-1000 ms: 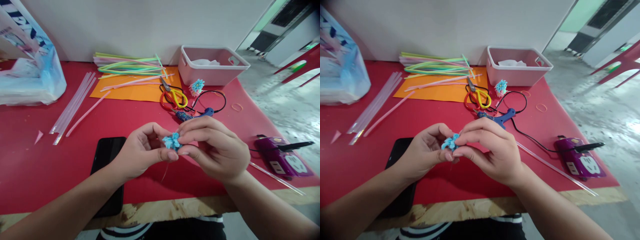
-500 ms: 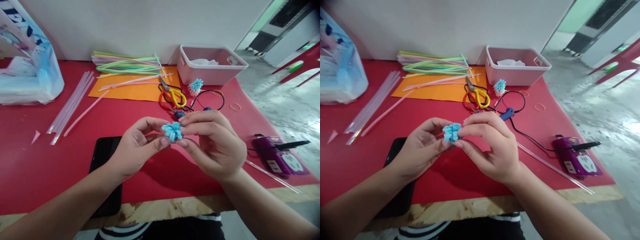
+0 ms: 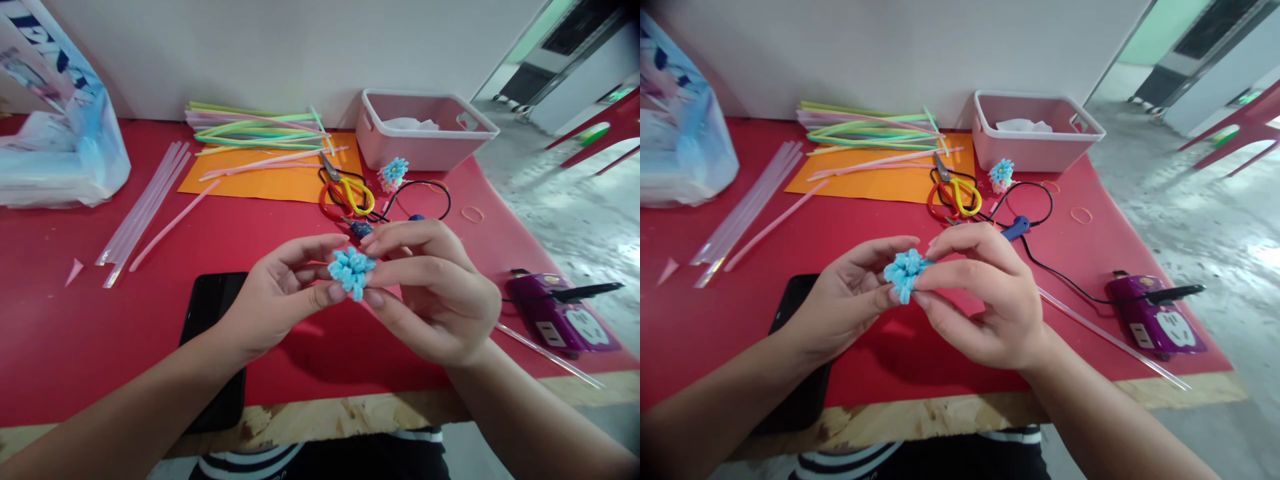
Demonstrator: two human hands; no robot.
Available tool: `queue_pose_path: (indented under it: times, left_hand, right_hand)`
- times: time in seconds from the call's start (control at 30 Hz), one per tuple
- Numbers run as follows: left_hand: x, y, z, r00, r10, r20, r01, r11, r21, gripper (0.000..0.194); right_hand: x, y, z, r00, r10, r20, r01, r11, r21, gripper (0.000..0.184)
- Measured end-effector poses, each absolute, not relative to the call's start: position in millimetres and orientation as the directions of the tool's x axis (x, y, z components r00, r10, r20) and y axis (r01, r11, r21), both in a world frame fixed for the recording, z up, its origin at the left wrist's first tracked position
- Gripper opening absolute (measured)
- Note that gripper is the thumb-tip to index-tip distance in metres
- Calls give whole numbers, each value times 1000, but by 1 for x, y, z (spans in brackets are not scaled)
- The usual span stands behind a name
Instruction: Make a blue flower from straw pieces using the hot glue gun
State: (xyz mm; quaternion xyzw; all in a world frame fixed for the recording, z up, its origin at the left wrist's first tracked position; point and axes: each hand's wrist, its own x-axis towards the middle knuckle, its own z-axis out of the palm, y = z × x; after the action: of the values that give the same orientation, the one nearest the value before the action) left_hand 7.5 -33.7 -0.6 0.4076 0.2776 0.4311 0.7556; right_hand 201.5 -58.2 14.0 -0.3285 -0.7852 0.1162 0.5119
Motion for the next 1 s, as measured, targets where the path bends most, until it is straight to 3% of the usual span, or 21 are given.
queue_pose_path:
  times: [0.2, 0.43, 0.77, 1.0]
  left_hand:
    - [6, -32, 4, 534, 842, -74, -467, 366, 805, 24]
    - [6, -31, 5, 595, 787, -159, -473, 504, 722, 22]
    - [6, -31, 3, 643, 745, -178, -423, 539, 728, 18]
    - [7, -32, 4, 666, 718, -201, -422, 585, 693, 18]
  right_hand:
    - [201, -58, 16, -259, 636, 727, 379, 759, -529, 23]
    - [203, -54, 18, -272, 689, 672, 305, 724, -619, 15]
    - [201, -51, 16, -302, 531, 791, 405, 823, -398, 14]
    - [198, -52, 15, -279, 537, 796, 401, 819, -412, 14]
